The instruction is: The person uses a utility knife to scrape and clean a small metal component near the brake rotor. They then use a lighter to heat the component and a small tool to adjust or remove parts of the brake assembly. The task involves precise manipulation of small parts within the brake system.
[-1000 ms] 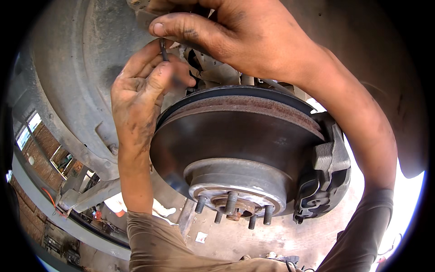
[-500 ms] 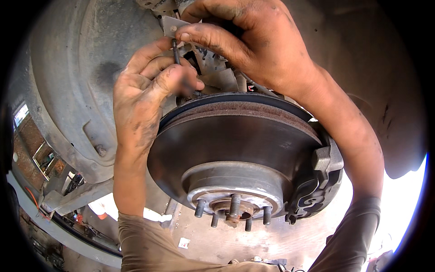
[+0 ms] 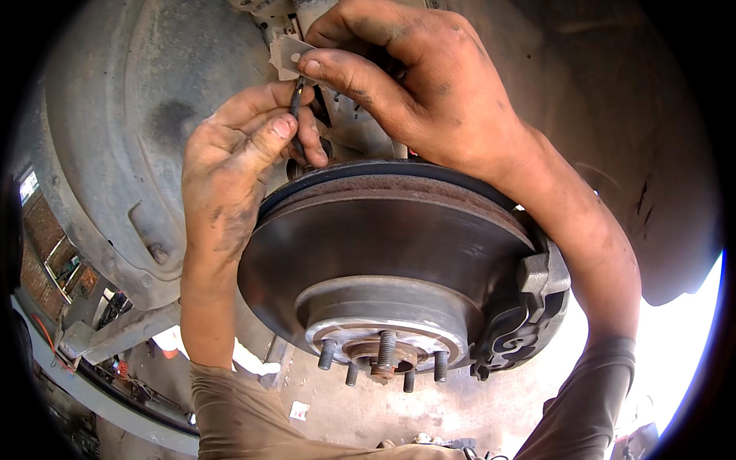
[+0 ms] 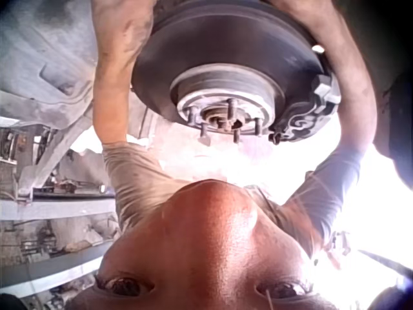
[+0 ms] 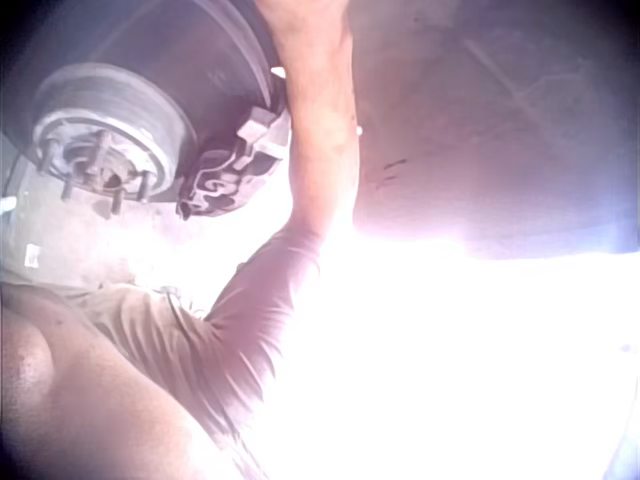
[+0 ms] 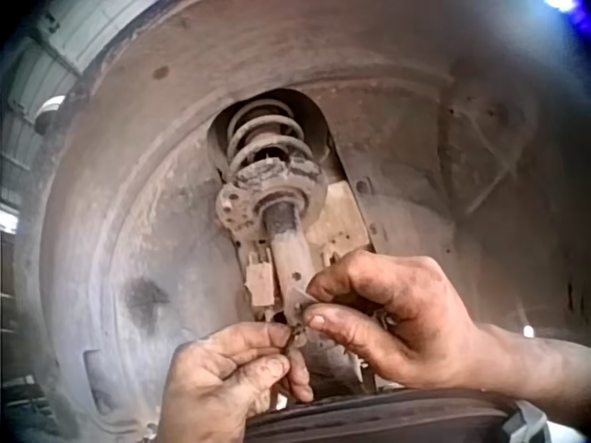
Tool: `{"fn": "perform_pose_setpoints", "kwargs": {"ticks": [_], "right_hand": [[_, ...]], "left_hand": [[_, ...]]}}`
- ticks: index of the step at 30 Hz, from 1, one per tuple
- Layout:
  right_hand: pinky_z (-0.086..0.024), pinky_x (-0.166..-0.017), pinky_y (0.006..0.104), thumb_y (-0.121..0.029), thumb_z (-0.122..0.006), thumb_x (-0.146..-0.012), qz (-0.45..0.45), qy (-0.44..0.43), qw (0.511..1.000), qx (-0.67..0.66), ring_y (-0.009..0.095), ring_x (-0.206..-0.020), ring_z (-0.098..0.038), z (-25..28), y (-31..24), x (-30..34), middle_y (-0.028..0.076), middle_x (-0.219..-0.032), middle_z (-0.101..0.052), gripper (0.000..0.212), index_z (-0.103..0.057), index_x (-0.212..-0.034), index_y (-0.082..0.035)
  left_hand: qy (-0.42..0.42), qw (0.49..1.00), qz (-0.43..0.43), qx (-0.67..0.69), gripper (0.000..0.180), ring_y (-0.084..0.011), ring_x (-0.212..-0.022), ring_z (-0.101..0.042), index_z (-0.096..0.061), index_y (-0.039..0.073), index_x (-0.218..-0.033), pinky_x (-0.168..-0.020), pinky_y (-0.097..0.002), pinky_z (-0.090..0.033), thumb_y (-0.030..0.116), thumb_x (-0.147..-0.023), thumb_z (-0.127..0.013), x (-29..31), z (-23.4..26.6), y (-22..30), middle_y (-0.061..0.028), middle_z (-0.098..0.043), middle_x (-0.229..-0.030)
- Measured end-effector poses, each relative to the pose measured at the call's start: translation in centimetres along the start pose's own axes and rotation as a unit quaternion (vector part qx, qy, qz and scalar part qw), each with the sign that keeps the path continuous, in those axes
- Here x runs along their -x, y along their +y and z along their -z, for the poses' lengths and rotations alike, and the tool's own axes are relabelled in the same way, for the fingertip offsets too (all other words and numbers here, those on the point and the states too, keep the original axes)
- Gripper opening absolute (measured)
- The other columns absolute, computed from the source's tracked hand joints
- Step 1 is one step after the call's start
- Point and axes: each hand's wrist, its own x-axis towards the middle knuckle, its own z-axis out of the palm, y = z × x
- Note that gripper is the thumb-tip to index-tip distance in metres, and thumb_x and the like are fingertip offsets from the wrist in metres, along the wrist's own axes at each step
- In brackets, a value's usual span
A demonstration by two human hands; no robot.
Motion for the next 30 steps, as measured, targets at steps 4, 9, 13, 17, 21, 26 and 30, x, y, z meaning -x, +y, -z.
{"fn": "perform_pose_setpoints", "kwargs": {"ticks": [4, 9, 13, 17, 21, 26, 30], "right_hand": [[-0.045, -0.053, 0.0265, -0.003, -0.067, -0.082, -0.012, -0.005, 1.0, 0.011, 0.016, -0.059, -0.06, 0.1, 0.1, 0.2, 0.011, -0.071, -0.062, 0.011, -0.06, -0.089, 0.002], [-0.045, -0.054, 0.0255, -0.005, -0.067, -0.084, -0.108, 0.003, 0.993, -0.045, 0.014, -0.061, -0.06, 0.1, -1.2, 0.3, 0.01, -0.073, -0.064, 0.013, -0.059, -0.091, 0.003], [-0.046, -0.061, 0.0234, -0.014, -0.064, -0.086, -0.15, 0.039, 0.985, -0.081, 0.01, -0.065, -0.057, 0.0, -1.8, 0.3, 0.004, -0.076, -0.063, 0.017, -0.063, -0.094, 0.002], [-0.047, -0.061, 0.0235, -0.007, -0.064, -0.084, -0.063, -0.002, 0.998, -0.015, 0.012, -0.069, -0.061, 0.8, -2.6, 0.0, 0.009, -0.08, -0.065, 0.017, -0.063, -0.095, 0.006], [-0.048, -0.058, 0.0256, -0.002, -0.065, -0.079, 0.027, 0.024, 0.998, 0.048, 0.018, -0.064, -0.062, 1.1, -2.2, 0.0, 0.015, -0.075, -0.063, 0.013, -0.063, -0.089, 0.007], [-0.039, -0.048, 0.028, 0.0, -0.065, -0.073, 0.075, 0.032, 0.996, 0.036, 0.017, -0.052, -0.053, 1.0, -2.4, -0.3, 0.01, -0.062, -0.057, 0.013, -0.065, -0.085, 0.005], [-0.036, -0.045, 0.0283, 0.0, -0.066, -0.072, 0.082, 0.024, 0.996, 0.036, 0.017, -0.049, -0.05, 0.8, -2.4, -0.4, 0.009, -0.06, -0.055, 0.013, -0.066, -0.084, 0.004]], "left_hand": [[0.004, 1.0, 0.001, -0.025, 0.026, -0.0177, -0.071, -0.06, -0.055, -0.007, -0.107, -0.07, -0.0271, -0.049, 0.01, -0.087, -0.058, 0.1, 0.0, 0.2, -0.0116, -0.062, -0.081], [0.033, 0.996, -0.031, -0.08, 0.025, -0.0181, -0.075, -0.062, -0.055, -0.005, -0.106, -0.074, -0.0271, -0.048, 0.011, -0.087, -0.06, 0.0, -0.2, 0.3, -0.0115, -0.063, -0.083], [0.051, 0.99, -0.047, -0.12, 0.023, -0.0179, -0.077, -0.062, -0.055, -0.003, -0.105, -0.074, -0.0271, -0.048, 0.009, -0.086, -0.062, 0.1, -0.8, 0.3, -0.0117, -0.064, -0.084], [0.044, 0.987, -0.069, -0.139, 0.023, -0.0197, -0.075, -0.064, -0.056, -0.005, -0.101, -0.072, -0.0278, -0.052, 0.01, -0.086, -0.064, 0.3, -0.6, 0.5, -0.0126, -0.064, -0.084], [0.052, 0.989, -0.08, -0.11, 0.019, -0.0201, -0.074, -0.066, -0.058, -0.006, -0.096, -0.069, -0.0268, -0.053, 0.007, -0.085, -0.066, 0.5, -0.9, 0.4, -0.0121, -0.063, -0.087], [0.044, 0.988, -0.103, -0.104, 0.014, -0.0157, -0.08, -0.065, -0.06, -0.006, -0.095, -0.073, -0.0238, -0.052, -0.001, -0.083, -0.065, 0.8, -0.7, 0.4, -0.0086, -0.062, -0.089], [0.054, 0.986, -0.11, -0.114, 0.013, -0.016, -0.081, -0.065, -0.06, -0.006, -0.093, -0.073, -0.0239, -0.052, -0.004, -0.082, -0.065, 0.8, -0.9, 0.4, -0.0081, -0.062, -0.088]]}}
